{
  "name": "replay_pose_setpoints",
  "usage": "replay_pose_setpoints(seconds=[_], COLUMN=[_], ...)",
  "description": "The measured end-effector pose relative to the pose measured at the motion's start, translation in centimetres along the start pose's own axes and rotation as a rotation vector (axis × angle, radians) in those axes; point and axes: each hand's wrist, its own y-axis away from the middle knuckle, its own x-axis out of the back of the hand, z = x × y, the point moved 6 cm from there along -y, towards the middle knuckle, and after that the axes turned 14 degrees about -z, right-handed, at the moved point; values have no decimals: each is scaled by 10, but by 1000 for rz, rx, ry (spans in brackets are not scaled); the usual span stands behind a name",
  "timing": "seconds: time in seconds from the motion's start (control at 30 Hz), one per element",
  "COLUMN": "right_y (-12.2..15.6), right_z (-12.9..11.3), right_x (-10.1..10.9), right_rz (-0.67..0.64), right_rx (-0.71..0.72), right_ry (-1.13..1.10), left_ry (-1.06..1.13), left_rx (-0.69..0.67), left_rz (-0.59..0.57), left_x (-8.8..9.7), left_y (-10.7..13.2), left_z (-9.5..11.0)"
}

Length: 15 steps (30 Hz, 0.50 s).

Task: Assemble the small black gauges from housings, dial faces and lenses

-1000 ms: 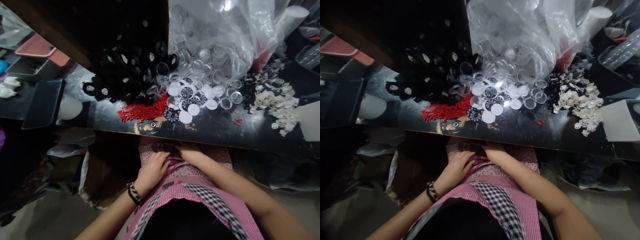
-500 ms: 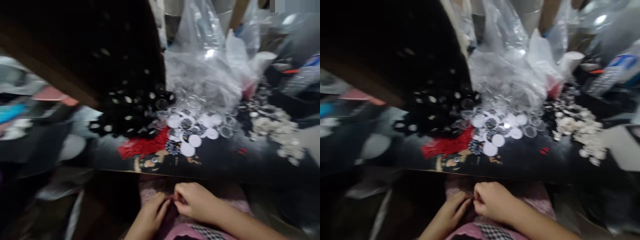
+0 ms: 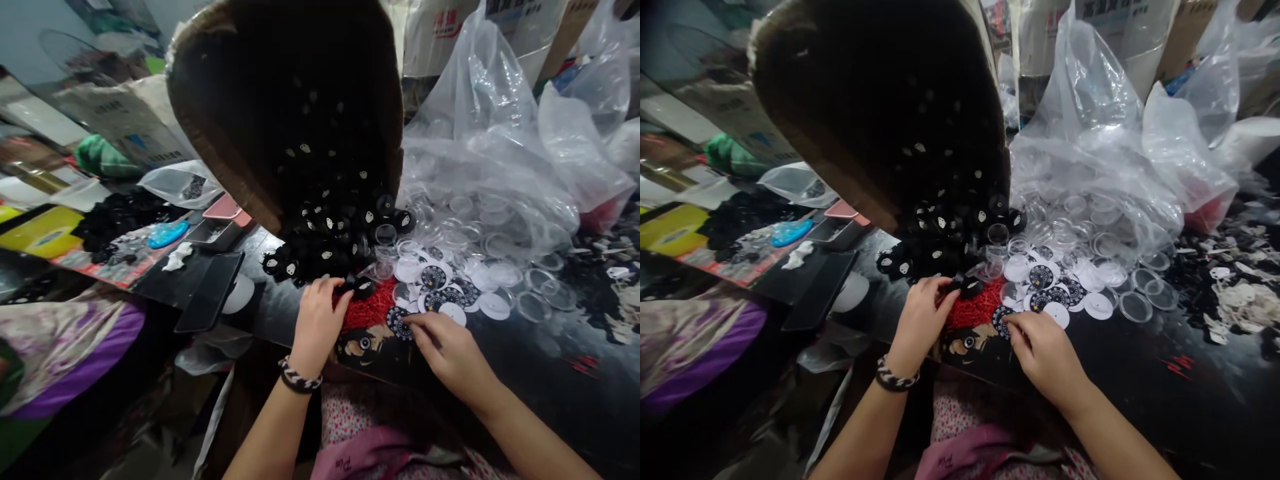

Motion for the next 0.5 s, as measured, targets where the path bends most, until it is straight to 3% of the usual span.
replay_pose_setpoints(seconds=[0.13, 0.27, 0.37, 0.5], right_y=[4, 0, -4, -3], right_z=[6, 5, 4, -4], right_x=[-2, -2, -3, -10], right_rz=[11, -26, -78, -157], right_rx=[-9, -48, -152, -276], right_ry=[-33, -123, -307, -570], left_ry=[25, 61, 66, 121], left_rx=[-17, -52, -127, -388], left_rz=[11, 102, 173, 35], left_x=[-8, 3, 12, -8], left_y=[-14, -5, 17, 62], left_z=[-1, 1, 18, 58])
